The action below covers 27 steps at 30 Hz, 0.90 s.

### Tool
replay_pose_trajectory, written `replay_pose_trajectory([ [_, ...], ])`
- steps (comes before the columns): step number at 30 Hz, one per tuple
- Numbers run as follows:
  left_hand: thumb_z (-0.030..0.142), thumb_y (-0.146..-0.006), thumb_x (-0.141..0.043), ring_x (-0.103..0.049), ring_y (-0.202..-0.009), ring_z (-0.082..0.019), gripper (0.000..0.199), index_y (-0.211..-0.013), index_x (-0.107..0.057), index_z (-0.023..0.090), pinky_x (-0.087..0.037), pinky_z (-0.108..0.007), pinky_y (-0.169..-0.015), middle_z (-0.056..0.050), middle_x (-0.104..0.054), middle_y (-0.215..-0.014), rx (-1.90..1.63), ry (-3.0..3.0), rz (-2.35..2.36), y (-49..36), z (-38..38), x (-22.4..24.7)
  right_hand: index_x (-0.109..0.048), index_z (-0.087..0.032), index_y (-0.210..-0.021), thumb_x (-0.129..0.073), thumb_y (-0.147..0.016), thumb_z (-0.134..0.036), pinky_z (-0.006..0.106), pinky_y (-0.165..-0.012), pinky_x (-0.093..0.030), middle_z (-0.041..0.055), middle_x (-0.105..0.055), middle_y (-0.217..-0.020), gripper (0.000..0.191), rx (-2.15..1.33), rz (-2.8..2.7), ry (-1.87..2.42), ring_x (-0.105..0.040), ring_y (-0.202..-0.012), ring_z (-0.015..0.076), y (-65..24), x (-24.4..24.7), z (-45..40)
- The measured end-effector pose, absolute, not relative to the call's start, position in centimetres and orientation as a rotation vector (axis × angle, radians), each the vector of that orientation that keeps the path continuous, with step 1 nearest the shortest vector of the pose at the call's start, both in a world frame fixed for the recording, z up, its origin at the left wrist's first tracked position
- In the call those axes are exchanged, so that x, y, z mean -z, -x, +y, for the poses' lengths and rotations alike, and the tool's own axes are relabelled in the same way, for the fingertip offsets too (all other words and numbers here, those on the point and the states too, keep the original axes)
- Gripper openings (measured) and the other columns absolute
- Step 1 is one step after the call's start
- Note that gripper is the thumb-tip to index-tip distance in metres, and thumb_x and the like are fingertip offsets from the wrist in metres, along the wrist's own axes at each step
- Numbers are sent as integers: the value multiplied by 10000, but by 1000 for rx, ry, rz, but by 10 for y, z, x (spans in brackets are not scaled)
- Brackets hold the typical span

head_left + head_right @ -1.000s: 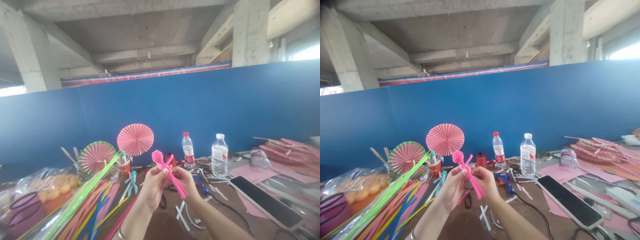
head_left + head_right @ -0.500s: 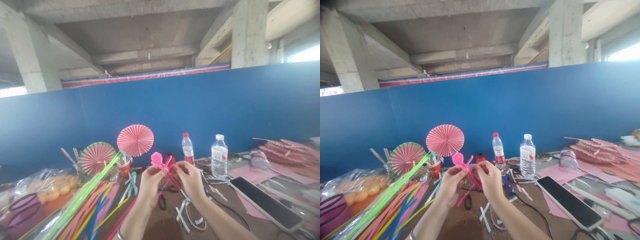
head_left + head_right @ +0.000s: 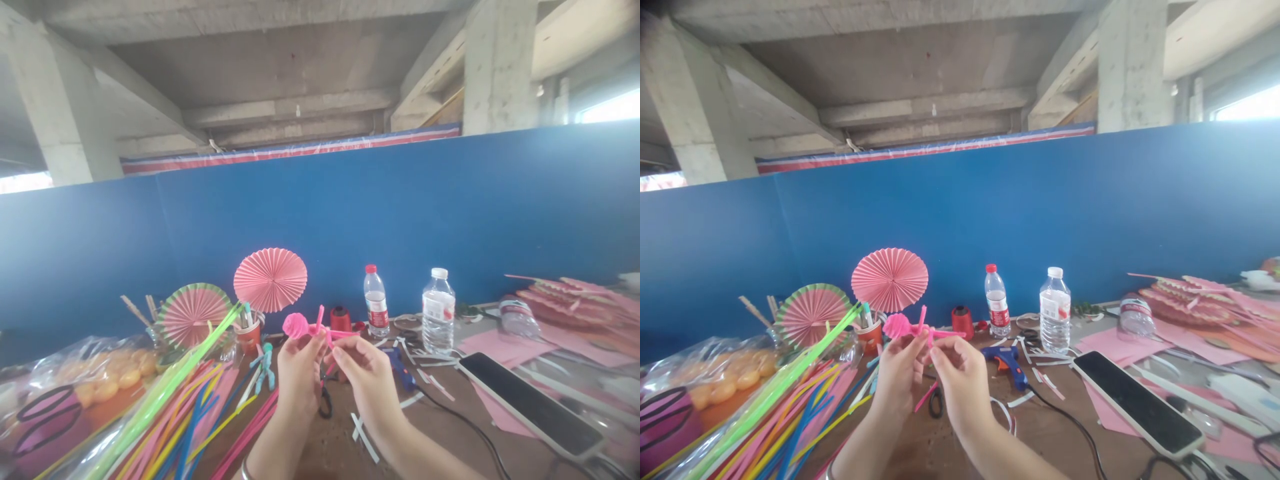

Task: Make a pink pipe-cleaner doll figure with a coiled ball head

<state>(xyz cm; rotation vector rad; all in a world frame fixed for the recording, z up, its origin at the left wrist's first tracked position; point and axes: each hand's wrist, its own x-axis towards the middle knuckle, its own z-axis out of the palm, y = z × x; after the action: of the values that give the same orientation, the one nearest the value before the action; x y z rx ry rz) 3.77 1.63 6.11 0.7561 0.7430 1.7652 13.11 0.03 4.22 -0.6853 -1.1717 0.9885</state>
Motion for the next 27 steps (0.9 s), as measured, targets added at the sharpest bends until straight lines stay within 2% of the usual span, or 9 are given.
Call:
replay_pose_trajectory([
  [4, 164, -549, -779, -588, -443, -89, 232, -654, -572, 153, -464, -184, -444, 31, -630, -539, -1733, -699, 711, -38, 14, -63, -625, -156, -697, -654, -706, -294, 228, -522, -444, 1, -623, -609, 141, -1125, -1075, 629, -555, -532, 126, -122, -33, 3],
  [7, 163, -568, -770, -581, -442, -90, 210, -665, -585, 149, -460, -189, -440, 21, -631, -548, -1686, -708, 651, -38, 12, -64, -625, -142, -694, -674, -684, -315, 202, -429, -380, -4, -601, -585, 180, -1166, -1052, 674, -492, -459, 100, -120, -29, 8],
  [9, 144, -562, -772, -593, -484, -90, 197, -664, -604, 137, -474, -190, -477, 8, -642, -579, -1684, -709, 631, -37, 12, -64, -614, -145, -683, -647, -710, -344, 204, -424, -372, -10, -581, -564, 203, -1115, -1079, 678, -481, -459, 103, -122, -28, 10],
  [13, 128, -561, -771, -591, -531, -66, 165, -652, -632, 124, -476, -167, -547, 8, -653, -614, -1736, -715, 651, -34, 15, -63, -598, -169, -792, -511, -823, -359, 225, -507, -427, -12, -561, -592, 210, -822, -1213, 710, -513, -534, 124, -133, -28, 10],
  [15, 138, -569, -769, -588, -539, -61, 155, -656, -642, 128, -462, -157, -542, 12, -657, -617, -1745, -727, 667, -32, 17, -62, -557, -186, -922, -509, -831, -313, 224, -500, -420, -33, -528, -577, 163, -627, -1306, 760, -486, -509, 118, -141, -31, 10],
  [17, 147, -569, -772, -590, -549, -64, 150, -648, -646, 127, -450, -156, -537, 12, -656, -605, -1743, -743, 682, -31, 19, -60, -513, -197, -1001, -540, -808, -256, 234, -504, -415, -37, -503, -600, 204, -352, -1365, 809, -466, -512, 120, -150, -38, 11],
  [21, 139, -562, -777, -580, -537, -63, 145, -620, -647, 112, -429, -148, -508, 9, -641, -572, -1705, -775, 698, -30, 20, -58, -554, -211, -1013, -511, -780, -129, 331, -703, -442, 67, -547, -907, 251, 158, -1583, 746, -536, -815, 192, -164, -57, 11],
  [23, 130, -552, -781, -574, -523, -66, 151, -623, -650, 102, -426, -151, -493, -2, -640, -571, -1669, -784, 697, -30, 20, -57, -591, -232, -971, -520, -756, -88, 369, -777, -417, 63, -578, -952, 269, 230, -1817, 716, -532, -899, 215, -165, -64, 10],
  [27, 128, -549, -783, -571, -506, -64, 164, -582, -623, 113, -454, -160, -519, 8, -621, -546, -1614, -755, 685, -31, 21, -54, -583, -202, -924, -533, -770, -104, 367, -792, -414, 52, -631, -899, 189, 185, -1824, 824, -554, -883, 213, -160, -61, 12],
])
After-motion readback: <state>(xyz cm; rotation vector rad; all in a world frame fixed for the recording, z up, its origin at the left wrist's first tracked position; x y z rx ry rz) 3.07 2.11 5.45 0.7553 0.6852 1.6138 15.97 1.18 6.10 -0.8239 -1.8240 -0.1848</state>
